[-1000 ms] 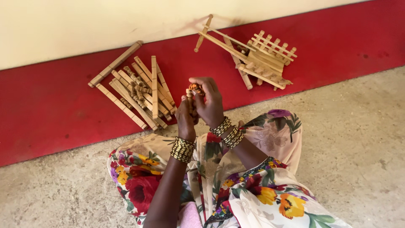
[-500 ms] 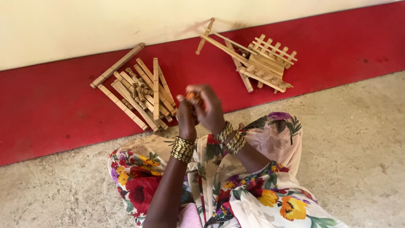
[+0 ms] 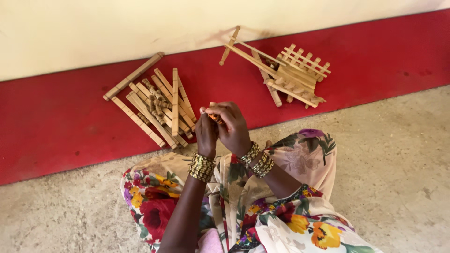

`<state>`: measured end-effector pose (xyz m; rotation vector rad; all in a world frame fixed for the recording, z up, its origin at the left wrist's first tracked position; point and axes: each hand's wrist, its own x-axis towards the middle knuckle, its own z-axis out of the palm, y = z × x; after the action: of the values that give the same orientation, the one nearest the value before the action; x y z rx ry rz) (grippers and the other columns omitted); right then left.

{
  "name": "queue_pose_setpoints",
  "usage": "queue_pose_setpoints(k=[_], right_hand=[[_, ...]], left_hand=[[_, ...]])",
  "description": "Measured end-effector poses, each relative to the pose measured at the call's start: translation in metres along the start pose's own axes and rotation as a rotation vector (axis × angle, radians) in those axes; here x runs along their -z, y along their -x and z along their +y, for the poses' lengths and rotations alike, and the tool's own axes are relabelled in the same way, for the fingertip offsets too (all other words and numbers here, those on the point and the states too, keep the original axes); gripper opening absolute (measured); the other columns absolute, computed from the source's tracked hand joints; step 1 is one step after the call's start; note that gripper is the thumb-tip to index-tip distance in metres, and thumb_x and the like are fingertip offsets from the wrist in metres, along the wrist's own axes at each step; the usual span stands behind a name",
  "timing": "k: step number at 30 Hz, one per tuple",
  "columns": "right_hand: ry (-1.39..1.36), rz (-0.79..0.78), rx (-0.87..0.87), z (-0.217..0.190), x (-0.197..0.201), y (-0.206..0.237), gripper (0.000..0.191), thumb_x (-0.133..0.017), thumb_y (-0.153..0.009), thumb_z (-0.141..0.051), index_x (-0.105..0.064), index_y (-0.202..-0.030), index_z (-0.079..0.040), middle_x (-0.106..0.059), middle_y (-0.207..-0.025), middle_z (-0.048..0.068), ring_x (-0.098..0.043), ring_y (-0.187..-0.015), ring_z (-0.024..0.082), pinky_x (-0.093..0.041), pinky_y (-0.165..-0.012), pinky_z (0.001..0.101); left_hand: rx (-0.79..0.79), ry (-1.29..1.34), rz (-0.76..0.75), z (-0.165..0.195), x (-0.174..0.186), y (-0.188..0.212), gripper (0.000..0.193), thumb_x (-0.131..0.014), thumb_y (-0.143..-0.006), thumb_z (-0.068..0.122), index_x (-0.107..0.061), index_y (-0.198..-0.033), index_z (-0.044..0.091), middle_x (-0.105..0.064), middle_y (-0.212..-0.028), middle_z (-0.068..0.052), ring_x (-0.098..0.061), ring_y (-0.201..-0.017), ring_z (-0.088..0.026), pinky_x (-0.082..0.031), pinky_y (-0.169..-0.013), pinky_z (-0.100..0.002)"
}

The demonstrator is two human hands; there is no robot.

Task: The person sits on the floor and assembles a wooden toy by hand, threading small wooden beads onto sticks and fitting the sticks and parts together, adding pieces to a pile of parts beside them.

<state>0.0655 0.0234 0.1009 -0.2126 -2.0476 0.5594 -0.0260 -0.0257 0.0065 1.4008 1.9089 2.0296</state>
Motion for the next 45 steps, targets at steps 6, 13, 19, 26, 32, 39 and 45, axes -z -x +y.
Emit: queue_pose_setpoints(k=[6,13,19,26,32,39,45], right_hand=[[-0.055,0.108,-0.225,0.003,0.003,-0.003,0.026,-0.065,-0.092,0.007,-0.07,-0.112,-0.007,-0.062,-0.114,0.011,-0.071,-0.095,0.02,-0.067,-0.079,0.0244],[-0.023,0.094,-0.122,-0.001,0.002,-0.001,0.027,-0.068,-0.09,0.006,-0.07,-0.114,-0.007,-0.064,-0.114,0.009,-0.069,-0.106,0.024,-0.064,-0.09,0.0324],[-0.148,0.04,-0.108,-0.002,-0.004,0.0,0.028,-0.068,-0.09,0.007,-0.066,-0.115,-0.006,-0.066,-0.115,0.009,-0.069,-0.106,0.023,-0.064,-0.091,0.0341],[-0.104,0.154,-0.14,0.002,-0.011,-0.005,0.025,-0.064,-0.094,0.009,-0.066,-0.113,-0.007,-0.067,-0.11,0.01,-0.071,-0.1,0.021,-0.067,-0.086,0.03],[-0.036,0.087,-0.032,0.004,-0.014,-0.002,0.027,-0.065,-0.09,0.006,-0.067,-0.112,-0.009,-0.066,-0.107,0.008,-0.067,-0.101,0.02,-0.063,-0.085,0.0322],[0.048,0.105,-0.063,0.006,-0.016,0.002,0.024,-0.07,-0.092,0.002,-0.071,-0.113,-0.01,-0.065,-0.1,0.005,-0.065,-0.093,0.016,-0.061,-0.075,0.0282],[0.074,0.178,-0.119,0.008,-0.019,0.003,0.021,-0.071,-0.091,0.001,-0.069,-0.11,-0.007,-0.063,-0.109,0.012,-0.066,-0.1,0.021,-0.065,-0.078,0.0257]], left_hand=[[0.379,0.301,-0.01,0.021,0.004,0.005,0.042,-0.03,-0.113,0.03,-0.065,-0.103,0.008,-0.059,-0.071,0.0,-0.047,-0.053,-0.004,-0.041,-0.043,-0.02],[0.58,0.548,0.024,0.04,0.018,-0.012,0.024,-0.048,-0.107,0.026,-0.06,-0.098,0.008,-0.06,-0.07,0.0,-0.047,-0.05,-0.006,-0.041,-0.041,-0.021],[0.617,0.597,0.134,0.037,0.016,-0.017,0.04,-0.037,-0.106,0.04,-0.06,-0.089,0.013,-0.064,-0.067,0.003,-0.055,-0.051,-0.006,-0.051,-0.044,-0.023],[0.589,0.479,0.157,0.041,0.015,-0.018,0.04,-0.05,-0.106,0.04,-0.064,-0.091,0.006,-0.053,-0.068,0.0,-0.039,-0.052,-0.009,-0.034,-0.042,-0.026],[0.662,0.562,0.222,0.031,0.01,-0.022,0.035,-0.043,-0.104,0.038,-0.058,-0.091,0.009,-0.061,-0.077,-0.001,-0.056,-0.059,-0.007,-0.052,-0.048,-0.022],[0.609,0.516,0.22,0.016,0.005,-0.013,0.025,-0.047,-0.104,0.029,-0.056,-0.09,0.01,-0.06,-0.077,-0.001,-0.056,-0.059,-0.006,-0.052,-0.048,-0.021],[0.617,0.413,0.151,0.012,-0.003,-0.007,0.03,-0.046,-0.11,0.027,-0.054,-0.088,0.009,-0.059,-0.074,-0.003,-0.049,-0.055,-0.008,-0.045,-0.046,-0.022]])
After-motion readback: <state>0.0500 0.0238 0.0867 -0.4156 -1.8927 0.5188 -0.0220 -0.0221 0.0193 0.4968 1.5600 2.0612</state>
